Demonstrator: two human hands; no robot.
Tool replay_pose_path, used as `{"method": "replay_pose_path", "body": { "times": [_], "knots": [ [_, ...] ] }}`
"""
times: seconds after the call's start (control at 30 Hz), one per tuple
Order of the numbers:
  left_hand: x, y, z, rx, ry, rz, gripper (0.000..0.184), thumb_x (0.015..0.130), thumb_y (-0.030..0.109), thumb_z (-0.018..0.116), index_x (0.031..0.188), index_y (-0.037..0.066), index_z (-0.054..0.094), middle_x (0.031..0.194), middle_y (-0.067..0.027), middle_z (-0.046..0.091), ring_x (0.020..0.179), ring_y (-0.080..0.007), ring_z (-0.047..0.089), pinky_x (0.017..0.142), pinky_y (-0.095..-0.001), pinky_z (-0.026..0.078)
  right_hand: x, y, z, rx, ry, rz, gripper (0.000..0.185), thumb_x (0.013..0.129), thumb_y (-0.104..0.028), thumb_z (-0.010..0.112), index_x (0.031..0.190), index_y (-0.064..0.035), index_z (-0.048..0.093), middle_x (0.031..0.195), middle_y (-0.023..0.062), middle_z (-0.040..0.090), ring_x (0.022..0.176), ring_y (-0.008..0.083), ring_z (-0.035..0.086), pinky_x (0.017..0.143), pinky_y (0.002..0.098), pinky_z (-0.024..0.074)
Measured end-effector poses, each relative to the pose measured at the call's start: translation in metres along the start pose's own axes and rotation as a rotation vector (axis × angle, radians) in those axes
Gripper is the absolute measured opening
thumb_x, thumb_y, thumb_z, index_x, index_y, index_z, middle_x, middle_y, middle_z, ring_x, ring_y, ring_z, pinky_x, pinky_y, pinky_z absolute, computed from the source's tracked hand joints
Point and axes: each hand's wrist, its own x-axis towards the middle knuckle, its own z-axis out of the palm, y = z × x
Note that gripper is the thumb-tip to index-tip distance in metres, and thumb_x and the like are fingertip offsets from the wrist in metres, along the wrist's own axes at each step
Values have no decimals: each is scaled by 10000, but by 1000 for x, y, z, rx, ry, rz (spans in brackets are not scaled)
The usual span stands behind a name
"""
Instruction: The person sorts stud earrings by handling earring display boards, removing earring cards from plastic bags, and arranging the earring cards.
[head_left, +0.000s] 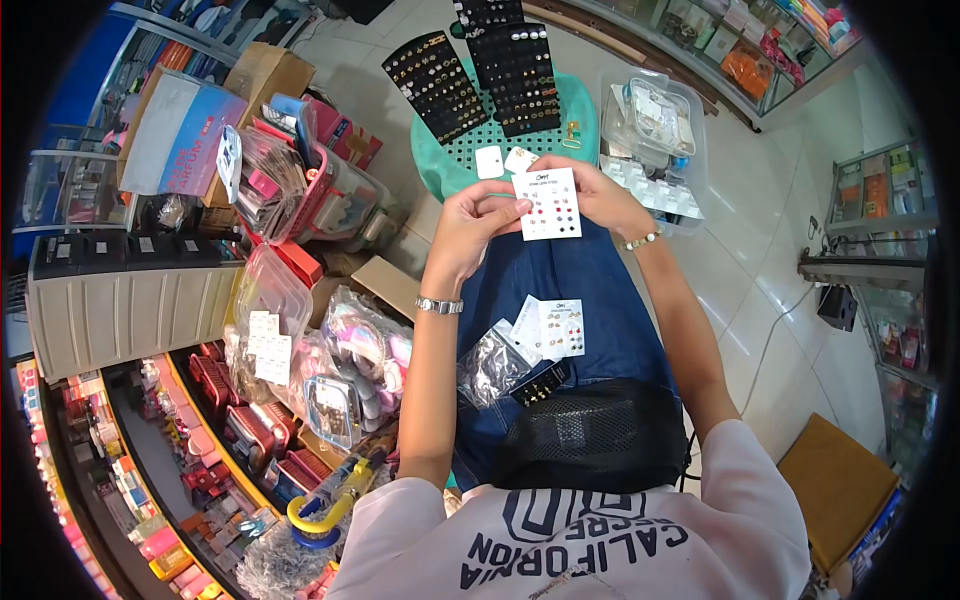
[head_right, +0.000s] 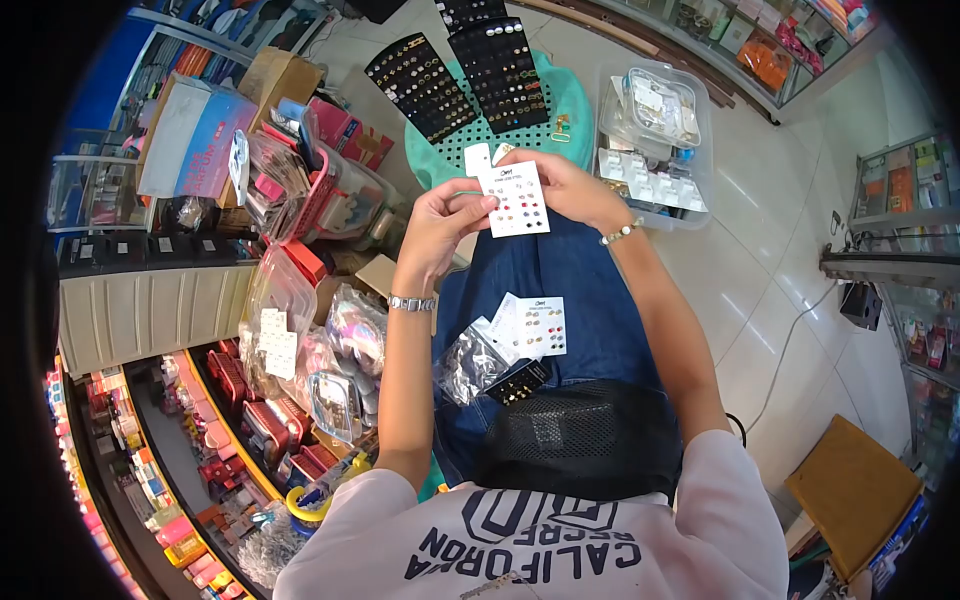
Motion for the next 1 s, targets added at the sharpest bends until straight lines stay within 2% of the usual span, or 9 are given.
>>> {"method": "replay_pose_path", "body": {
  "times": [0.17, 0.33, 0.5, 0.7, 0.83, 1.0],
  "knots": [
    [-7, 0, 7, -27, 45, 27, 207, 768, 20, 653, 964, -2, 592, 808, -120, 655, 686, -132, 622, 635, -183, 512, -11, -11, 13, 83, 170, 126, 416, 761, 85, 507, 1163, -23, 487, 1086, 98, 586, 927, 154, 593, 771, 236, 500],
    [-14, 1, 12, -44, 62, 39, 217, 768, 21, 654, 974, -8, 590, 801, -114, 655, 673, -125, 617, 630, -184, 512, -17, -9, 15, 118, 173, 151, 448, 773, 73, 528, 1207, -13, 458, 1127, 136, 569, 969, 183, 591, 809, 260, 505],
    [-20, 5, 17, -16, 53, 43, 204, 768, 0, 645, 957, -44, 580, 813, -133, 646, 706, -138, 624, 651, -194, 521, -20, -1, 19, 178, 212, 168, 458, 773, 59, 549, 1214, -12, 448, 1126, 140, 568, 955, 193, 598, 797, 258, 510],
    [-25, -2, 22, 24, 40, 124, 210, 775, 6, 642, 971, -34, 579, 823, -109, 640, 722, -119, 602, 671, -187, 491, -25, -8, 23, 179, 203, 137, 461, 766, 50, 565, 1208, -16, 453, 1132, 138, 565, 975, 195, 590, 802, 256, 505],
    [-27, -1, 30, 41, 83, 186, 204, 776, -2, 638, 964, -42, 573, 831, -106, 633, 746, -116, 597, 685, -189, 482, -26, -15, 32, 183, 219, 42, 406, 757, 50, 566, 1150, -13, 490, 1086, 100, 581, 935, 165, 592, 771, 239, 496],
    [-26, 0, 30, 100, 129, 153, 218, 772, -4, 641, 974, -39, 568, 816, -97, 632, 721, -110, 594, 665, -182, 481, -23, -21, 32, 73, 146, -81, 338, 725, 54, 569, 1051, -21, 524, 984, 57, 586, 855, 148, 571, 732, 238, 462]
  ]
}}
